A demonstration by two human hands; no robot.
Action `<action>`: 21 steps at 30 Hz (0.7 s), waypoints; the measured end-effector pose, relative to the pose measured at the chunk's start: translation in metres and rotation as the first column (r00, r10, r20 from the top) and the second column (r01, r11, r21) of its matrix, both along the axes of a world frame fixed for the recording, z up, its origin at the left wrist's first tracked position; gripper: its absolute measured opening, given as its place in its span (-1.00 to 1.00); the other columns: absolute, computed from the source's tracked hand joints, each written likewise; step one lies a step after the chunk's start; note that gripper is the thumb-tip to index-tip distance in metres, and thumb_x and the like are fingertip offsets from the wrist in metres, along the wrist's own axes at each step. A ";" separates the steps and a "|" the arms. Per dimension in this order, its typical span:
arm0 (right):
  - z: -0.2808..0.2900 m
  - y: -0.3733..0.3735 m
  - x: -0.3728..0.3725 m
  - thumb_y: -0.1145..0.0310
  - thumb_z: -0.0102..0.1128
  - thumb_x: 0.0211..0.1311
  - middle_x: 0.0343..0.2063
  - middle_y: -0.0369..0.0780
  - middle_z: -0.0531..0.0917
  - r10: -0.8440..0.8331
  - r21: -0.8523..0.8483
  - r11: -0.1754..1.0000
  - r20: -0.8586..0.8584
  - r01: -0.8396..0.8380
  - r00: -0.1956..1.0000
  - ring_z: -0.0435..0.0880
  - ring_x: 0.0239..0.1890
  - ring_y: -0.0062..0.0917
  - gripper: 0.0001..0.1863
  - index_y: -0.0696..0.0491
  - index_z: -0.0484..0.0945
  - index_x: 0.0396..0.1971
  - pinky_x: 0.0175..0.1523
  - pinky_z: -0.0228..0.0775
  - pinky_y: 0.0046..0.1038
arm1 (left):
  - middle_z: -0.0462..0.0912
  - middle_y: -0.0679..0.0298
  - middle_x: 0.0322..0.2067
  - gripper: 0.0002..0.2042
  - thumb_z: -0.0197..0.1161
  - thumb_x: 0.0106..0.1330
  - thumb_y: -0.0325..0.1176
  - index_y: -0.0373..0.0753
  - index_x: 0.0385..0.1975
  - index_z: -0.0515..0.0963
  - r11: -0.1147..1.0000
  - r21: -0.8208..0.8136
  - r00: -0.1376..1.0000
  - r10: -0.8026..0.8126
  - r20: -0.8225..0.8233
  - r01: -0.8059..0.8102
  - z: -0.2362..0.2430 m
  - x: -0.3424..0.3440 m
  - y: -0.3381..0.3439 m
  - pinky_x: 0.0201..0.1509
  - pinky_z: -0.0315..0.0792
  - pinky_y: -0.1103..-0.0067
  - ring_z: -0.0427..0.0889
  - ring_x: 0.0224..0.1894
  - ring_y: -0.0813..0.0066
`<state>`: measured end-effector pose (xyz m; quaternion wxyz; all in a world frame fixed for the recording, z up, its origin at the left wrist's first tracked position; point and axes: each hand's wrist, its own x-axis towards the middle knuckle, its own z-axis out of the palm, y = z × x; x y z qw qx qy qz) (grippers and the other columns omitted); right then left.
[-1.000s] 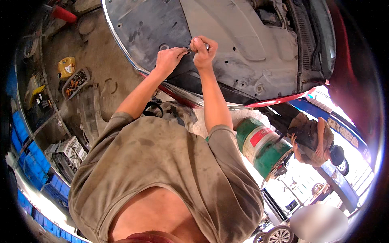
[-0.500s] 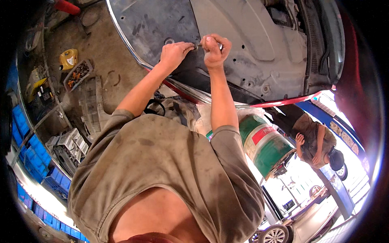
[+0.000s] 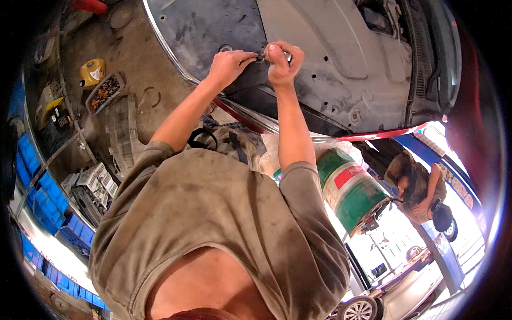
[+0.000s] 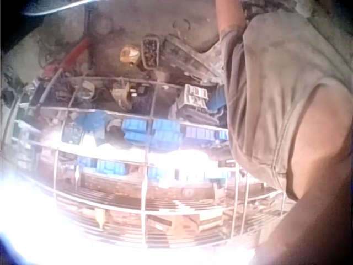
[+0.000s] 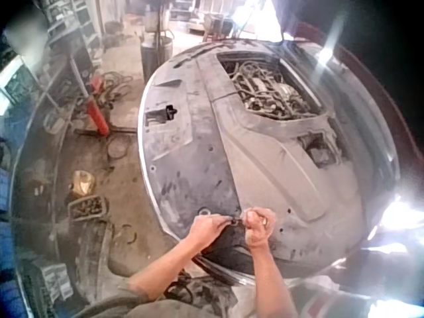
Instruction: The person installs a large plastic engine cover onto a red car with the hood open. They align the cover, press it into place, and then use a ratchet to tighten several bolts around the perimeter to secure it.
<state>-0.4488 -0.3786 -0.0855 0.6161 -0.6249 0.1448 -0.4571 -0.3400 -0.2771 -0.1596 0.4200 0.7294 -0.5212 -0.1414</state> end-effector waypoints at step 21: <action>-0.001 -0.004 -0.008 0.32 -0.05 0.25 -0.75 -0.26 0.29 0.044 0.108 0.993 0.015 -0.045 0.999 0.16 -0.70 -0.57 -0.74 0.18 0.40 -0.55 -0.49 0.08 -0.41 | 0.69 0.21 -0.44 -0.82 0.28 0.19 -0.17 -0.04 -0.30 0.71 0.998 0.020 0.993 0.060 -0.102 -0.058 0.000 0.005 -0.007 -0.28 0.54 0.40 0.66 -0.38 0.18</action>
